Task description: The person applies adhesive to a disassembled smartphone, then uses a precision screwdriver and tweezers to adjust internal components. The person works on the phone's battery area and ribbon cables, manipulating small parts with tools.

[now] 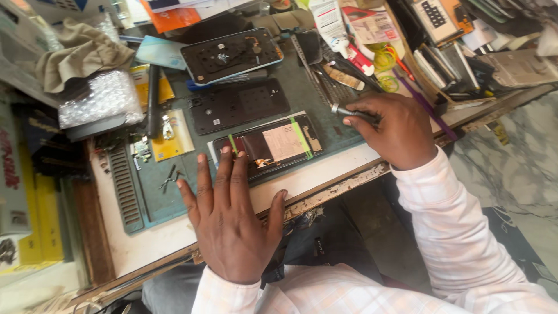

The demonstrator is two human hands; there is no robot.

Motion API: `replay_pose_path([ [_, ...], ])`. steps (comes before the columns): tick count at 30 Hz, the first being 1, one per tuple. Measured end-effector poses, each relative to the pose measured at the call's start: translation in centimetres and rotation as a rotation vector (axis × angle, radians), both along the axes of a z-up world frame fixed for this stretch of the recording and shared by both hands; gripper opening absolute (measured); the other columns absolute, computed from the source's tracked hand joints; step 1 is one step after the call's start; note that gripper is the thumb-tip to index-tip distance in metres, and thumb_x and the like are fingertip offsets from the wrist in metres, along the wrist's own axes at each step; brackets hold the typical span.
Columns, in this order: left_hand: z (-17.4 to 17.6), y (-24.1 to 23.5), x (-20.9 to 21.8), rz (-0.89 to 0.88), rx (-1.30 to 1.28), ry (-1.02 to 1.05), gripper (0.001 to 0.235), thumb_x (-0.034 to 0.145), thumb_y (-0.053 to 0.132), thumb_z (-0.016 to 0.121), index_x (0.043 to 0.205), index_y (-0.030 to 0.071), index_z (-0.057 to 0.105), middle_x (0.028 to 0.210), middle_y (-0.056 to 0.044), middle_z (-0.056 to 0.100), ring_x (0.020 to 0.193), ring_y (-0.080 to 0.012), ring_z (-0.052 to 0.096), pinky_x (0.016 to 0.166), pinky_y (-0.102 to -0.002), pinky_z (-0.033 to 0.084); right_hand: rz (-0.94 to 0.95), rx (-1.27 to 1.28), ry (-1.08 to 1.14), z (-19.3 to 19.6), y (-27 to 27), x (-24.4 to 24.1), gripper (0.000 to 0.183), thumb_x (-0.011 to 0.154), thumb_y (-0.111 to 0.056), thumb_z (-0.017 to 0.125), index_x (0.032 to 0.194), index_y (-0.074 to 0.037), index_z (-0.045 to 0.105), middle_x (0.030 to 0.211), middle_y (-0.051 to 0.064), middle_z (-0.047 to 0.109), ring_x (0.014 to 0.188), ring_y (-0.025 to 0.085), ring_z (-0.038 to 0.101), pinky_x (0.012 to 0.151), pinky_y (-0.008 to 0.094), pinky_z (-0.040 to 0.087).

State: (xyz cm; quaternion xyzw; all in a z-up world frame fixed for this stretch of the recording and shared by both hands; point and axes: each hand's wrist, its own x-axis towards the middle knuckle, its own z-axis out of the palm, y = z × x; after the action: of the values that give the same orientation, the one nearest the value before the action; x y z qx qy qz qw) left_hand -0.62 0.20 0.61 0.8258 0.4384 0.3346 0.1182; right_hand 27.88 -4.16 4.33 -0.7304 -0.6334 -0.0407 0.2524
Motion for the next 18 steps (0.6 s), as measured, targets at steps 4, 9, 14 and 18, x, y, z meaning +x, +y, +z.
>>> replay_pose_path([
  [4, -0.1, 0.0, 0.0, 0.002, 0.001, -0.008, 0.073, 0.083, 0.043, 0.077, 0.14, 0.003, 0.055, 0.149, -0.018, 0.054, 0.149, -0.044, 0.034, 0.123, -0.065, 0.013, 0.02, 0.066, -0.031, -0.2, 0.5, -0.8, 0.021, 0.089, -0.017, 0.083, 0.105, -0.006, 0.076, 0.099, 0.01, 0.075, 0.084, 0.029, 0.071, 0.073, 0.04, 0.055],
  [9, -0.1, 0.0, 0.0, 0.002, 0.006, 0.007, 0.073, 0.083, 0.043, 0.076, 0.141, 0.003, 0.056, 0.148, -0.018, 0.055, 0.149, -0.0438, 0.035, 0.122, -0.065, 0.012, -0.009, -0.01, 0.02, 0.1, 1.0, -0.8, 0.024, 0.086, -0.018, 0.083, 0.106, -0.007, 0.076, 0.093, 0.009, 0.073, 0.077, 0.025, 0.07, 0.069, 0.038, 0.054],
  [14, -0.2, 0.0, 0.1, 0.007, 0.011, 0.039, 0.073, 0.084, 0.045, 0.074, 0.141, 0.004, 0.056, 0.147, -0.017, 0.055, 0.148, -0.0431, 0.035, 0.122, -0.065, 0.011, 0.05, -0.08, -0.115, 1.2, 1.3, -0.4, 0.031, 0.08, -0.025, 0.085, 0.105, -0.008, 0.077, 0.087, 0.011, 0.071, 0.079, 0.03, 0.068, 0.071, 0.044, 0.052],
  [18, -0.3, 0.0, 0.1, 0.002, 0.017, 0.038, 0.071, 0.085, 0.045, 0.074, 0.141, 0.004, 0.056, 0.147, -0.017, 0.056, 0.148, -0.0433, 0.036, 0.123, -0.065, 0.011, 0.125, -0.018, -0.199, 2.1, 3.3, 0.4, 0.018, 0.097, -0.025, 0.077, 0.106, -0.009, 0.078, 0.089, 0.012, 0.072, 0.083, 0.032, 0.068, 0.076, 0.046, 0.052],
])
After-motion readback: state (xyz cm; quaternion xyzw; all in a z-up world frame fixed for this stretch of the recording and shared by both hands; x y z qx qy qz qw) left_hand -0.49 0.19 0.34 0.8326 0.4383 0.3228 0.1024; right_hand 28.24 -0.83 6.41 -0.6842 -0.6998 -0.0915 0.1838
